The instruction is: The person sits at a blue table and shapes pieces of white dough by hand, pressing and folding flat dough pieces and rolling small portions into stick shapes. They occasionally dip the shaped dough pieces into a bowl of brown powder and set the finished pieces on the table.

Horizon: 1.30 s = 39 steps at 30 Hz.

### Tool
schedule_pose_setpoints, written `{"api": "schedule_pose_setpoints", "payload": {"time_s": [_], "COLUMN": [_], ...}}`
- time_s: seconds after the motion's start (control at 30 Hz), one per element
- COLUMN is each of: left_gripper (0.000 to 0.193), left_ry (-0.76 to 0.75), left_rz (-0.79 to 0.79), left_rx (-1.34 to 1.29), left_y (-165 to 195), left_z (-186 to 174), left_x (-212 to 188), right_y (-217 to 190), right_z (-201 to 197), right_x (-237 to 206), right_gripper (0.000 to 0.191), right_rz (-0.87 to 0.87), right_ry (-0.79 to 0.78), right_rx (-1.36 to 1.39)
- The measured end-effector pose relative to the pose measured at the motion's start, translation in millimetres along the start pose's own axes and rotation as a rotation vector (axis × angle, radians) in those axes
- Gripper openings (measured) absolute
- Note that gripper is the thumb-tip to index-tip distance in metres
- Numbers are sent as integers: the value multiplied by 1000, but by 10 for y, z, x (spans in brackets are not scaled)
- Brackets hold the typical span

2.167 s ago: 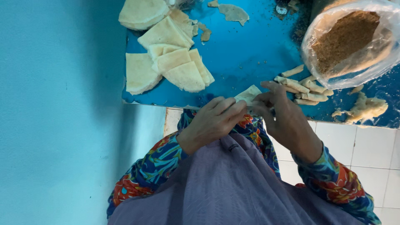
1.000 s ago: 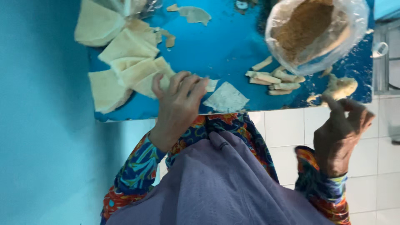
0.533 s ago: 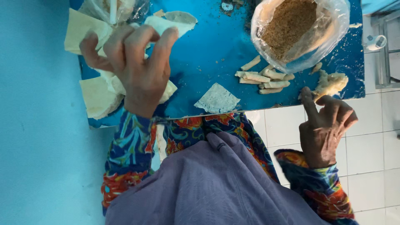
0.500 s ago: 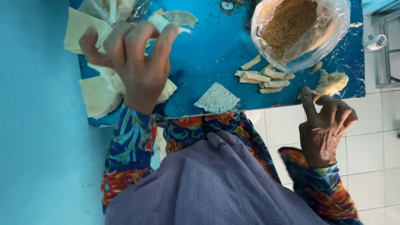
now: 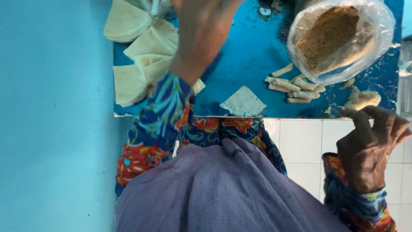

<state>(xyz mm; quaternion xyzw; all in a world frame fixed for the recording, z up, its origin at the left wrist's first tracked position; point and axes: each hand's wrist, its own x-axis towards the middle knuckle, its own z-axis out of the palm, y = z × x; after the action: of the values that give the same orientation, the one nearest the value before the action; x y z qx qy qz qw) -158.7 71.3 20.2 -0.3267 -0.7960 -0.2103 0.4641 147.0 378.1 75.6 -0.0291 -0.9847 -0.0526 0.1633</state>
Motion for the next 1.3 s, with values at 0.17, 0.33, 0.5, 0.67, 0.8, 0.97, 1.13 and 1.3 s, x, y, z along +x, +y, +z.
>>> {"api": "schedule_pose_setpoints", "payload": {"time_s": [0.17,0.33,0.5,0.67,0.8,0.97,1.13,1.3], "left_gripper": [9,13,15,21,27,23,22,22], "left_ry": [-331,-431,-451,-462,-439,-478,-495,-491], "left_rz": [35,-5,-70,-91,-146,-195,-204,-155], "left_rx": [-183,-215,-163,10,16,-27,-53,-88], "left_y": [481,573,560,562,526,517,578,691], "left_z": [-470,-710,-828,-922,-921,-881,-935,-1018], "left_x": [-503,-752,-723,-671,-608,-570,-591,-553], "right_y": [-107,-475,-965,-1236,-1267,-1188,-1148,-991], "right_z": [122,295,313,303,374,397,380,232], "right_x": [112,522,867,1057,1224,1301,1340,1413], "right_gripper": [42,52,71,80,63,68,65,64], "right_rz": [-44,-175,-323,-428,-491,-538,-543,-417], "right_ry": [-36,-55,-112,-178,-129,-172,-111,-165], "right_rx": [201,532,520,372,221,27,128,396]}}
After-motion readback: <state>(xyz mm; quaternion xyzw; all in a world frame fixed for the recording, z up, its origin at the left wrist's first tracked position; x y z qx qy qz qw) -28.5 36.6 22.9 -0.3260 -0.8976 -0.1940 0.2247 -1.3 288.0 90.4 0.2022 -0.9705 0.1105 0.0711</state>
